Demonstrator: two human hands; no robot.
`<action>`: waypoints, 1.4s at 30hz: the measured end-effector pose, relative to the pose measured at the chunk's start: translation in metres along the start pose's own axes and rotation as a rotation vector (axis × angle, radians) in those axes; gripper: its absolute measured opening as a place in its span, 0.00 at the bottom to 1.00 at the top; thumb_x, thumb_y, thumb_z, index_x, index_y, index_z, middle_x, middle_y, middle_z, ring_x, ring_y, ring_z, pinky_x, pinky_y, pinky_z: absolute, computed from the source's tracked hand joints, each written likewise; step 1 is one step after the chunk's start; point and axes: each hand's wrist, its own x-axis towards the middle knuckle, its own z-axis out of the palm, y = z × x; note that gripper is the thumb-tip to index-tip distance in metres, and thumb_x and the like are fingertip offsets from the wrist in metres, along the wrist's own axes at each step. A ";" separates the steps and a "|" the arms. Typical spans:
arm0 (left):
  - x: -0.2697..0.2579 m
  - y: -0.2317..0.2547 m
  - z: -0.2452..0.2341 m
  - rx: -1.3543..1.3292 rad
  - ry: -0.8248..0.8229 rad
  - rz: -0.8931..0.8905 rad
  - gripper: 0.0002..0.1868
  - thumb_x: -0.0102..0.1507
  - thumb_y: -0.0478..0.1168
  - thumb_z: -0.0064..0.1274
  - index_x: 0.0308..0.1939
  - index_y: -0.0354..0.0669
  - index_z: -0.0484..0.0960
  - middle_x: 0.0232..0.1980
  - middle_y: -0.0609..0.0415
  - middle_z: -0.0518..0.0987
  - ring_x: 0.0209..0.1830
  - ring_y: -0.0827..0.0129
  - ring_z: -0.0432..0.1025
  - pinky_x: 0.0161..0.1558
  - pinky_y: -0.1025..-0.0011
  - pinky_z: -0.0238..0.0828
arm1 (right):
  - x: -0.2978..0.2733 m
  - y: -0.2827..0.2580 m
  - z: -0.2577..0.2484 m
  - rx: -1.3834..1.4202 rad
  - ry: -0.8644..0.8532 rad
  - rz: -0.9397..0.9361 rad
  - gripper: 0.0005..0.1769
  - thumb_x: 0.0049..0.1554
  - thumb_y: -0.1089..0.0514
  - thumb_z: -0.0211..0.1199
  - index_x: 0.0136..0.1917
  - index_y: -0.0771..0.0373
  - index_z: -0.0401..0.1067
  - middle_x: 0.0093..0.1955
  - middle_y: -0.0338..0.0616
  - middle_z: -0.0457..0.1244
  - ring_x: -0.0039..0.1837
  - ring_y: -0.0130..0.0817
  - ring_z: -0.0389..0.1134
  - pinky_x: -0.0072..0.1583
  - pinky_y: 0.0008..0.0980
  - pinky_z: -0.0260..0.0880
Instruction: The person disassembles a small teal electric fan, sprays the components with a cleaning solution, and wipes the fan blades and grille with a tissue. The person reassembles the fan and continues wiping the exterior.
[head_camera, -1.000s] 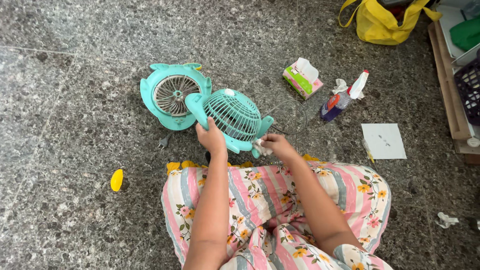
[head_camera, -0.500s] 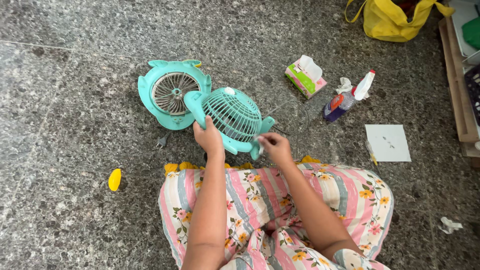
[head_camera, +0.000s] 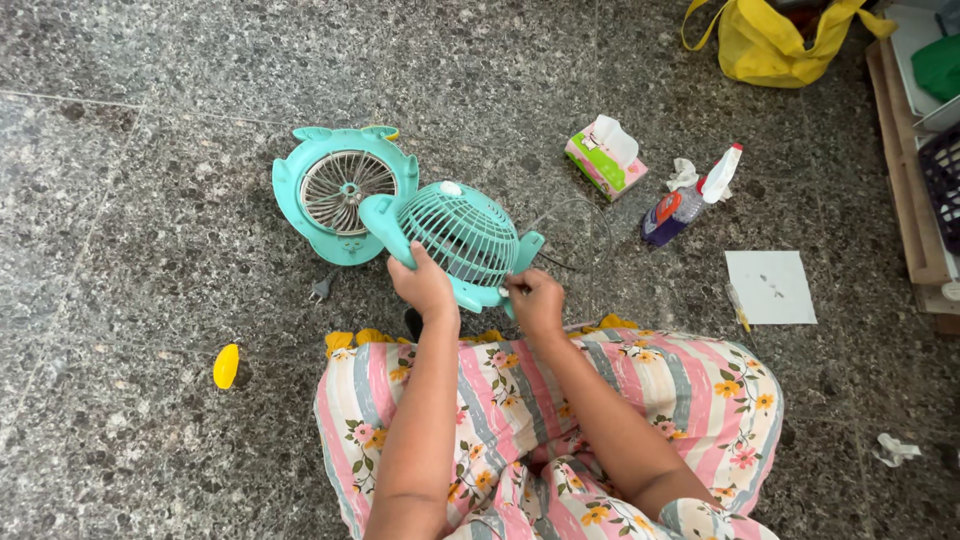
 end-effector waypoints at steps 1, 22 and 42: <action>0.000 0.000 -0.002 0.011 -0.005 -0.010 0.16 0.68 0.42 0.50 0.53 0.33 0.76 0.48 0.46 0.81 0.44 0.58 0.77 0.49 0.60 0.71 | 0.001 0.005 -0.001 0.037 -0.051 0.074 0.04 0.52 0.69 0.69 0.43 0.68 0.80 0.41 0.46 0.72 0.41 0.29 0.74 0.45 0.28 0.73; 0.003 0.007 -0.006 0.032 -0.053 -0.015 0.16 0.68 0.42 0.51 0.53 0.33 0.76 0.47 0.48 0.80 0.44 0.61 0.76 0.49 0.61 0.70 | 0.008 -0.037 -0.002 0.136 0.159 -0.088 0.03 0.54 0.68 0.71 0.40 0.62 0.80 0.40 0.42 0.70 0.42 0.30 0.71 0.45 0.29 0.74; 0.050 -0.021 -0.011 -0.170 -0.001 -0.256 0.16 0.67 0.40 0.52 0.55 0.32 0.78 0.51 0.47 0.80 0.44 0.63 0.77 0.45 0.61 0.73 | 0.021 0.055 -0.008 0.503 0.050 0.195 0.12 0.59 0.70 0.61 0.55 0.66 0.80 0.56 0.37 0.67 0.53 0.25 0.69 0.52 0.22 0.69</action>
